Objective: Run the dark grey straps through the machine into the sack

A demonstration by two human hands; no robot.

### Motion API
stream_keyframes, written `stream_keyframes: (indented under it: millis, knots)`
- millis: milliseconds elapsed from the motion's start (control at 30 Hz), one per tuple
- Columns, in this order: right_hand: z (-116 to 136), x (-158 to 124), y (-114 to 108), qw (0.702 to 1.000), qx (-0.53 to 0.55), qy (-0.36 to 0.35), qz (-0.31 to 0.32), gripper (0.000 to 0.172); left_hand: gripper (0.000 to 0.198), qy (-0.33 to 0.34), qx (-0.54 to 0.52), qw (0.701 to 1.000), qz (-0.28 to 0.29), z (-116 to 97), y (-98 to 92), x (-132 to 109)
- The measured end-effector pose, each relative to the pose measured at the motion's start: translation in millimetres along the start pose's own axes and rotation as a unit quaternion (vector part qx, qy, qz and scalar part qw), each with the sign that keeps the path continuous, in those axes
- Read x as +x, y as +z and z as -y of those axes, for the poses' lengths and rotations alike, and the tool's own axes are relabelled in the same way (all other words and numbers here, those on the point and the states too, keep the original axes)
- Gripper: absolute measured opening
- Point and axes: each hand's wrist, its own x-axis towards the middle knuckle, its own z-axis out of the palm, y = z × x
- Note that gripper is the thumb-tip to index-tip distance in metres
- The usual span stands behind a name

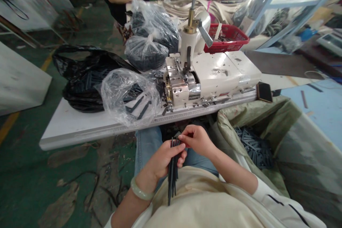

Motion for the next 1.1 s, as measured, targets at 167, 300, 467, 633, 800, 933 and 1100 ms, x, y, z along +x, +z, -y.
stream_keyframes:
  millis: [167, 300, 467, 633, 800, 933, 1100]
  knots:
    - [-2, 11, -24, 0.992, 0.12, 0.013, -0.046, 0.031, 0.03, -0.005, 0.024, 1.0, 0.015, -5, -2.9, -7]
    - [-5, 18, -35, 0.98, 0.192, 0.017, -0.038, 0.034, 0.031, 0.0, 0.017, 1.0, 0.019, -11, -5.9, -13]
    - [-3, 20, -39, 0.968, 0.246, 0.025, -0.032, 0.036, 0.029, 0.004, 0.019, 1.0, 0.001, -13, -7.8, -13]
    - [-1, 10, -25, 0.953, 0.297, 0.047, 0.034, 0.032, 0.025, 0.029, 0.01, 0.999, -0.017, -11, -6.3, -6]
    - [1, 8, 2, 0.933, 0.343, 0.056, 0.096, 0.036, 0.025, 0.04, 0.01, 0.999, -0.028, -8, -2.5, -1]
    - [13, 25, 1, 0.927, 0.358, 0.06, 0.098, 0.035, 0.028, 0.035, 0.008, 0.999, -0.031, -8, -2.3, -4]
    - [29, 41, -12, 0.916, 0.369, 0.072, 0.138, 0.036, 0.026, 0.047, -0.003, 0.998, -0.039, -15, -8.7, -11]
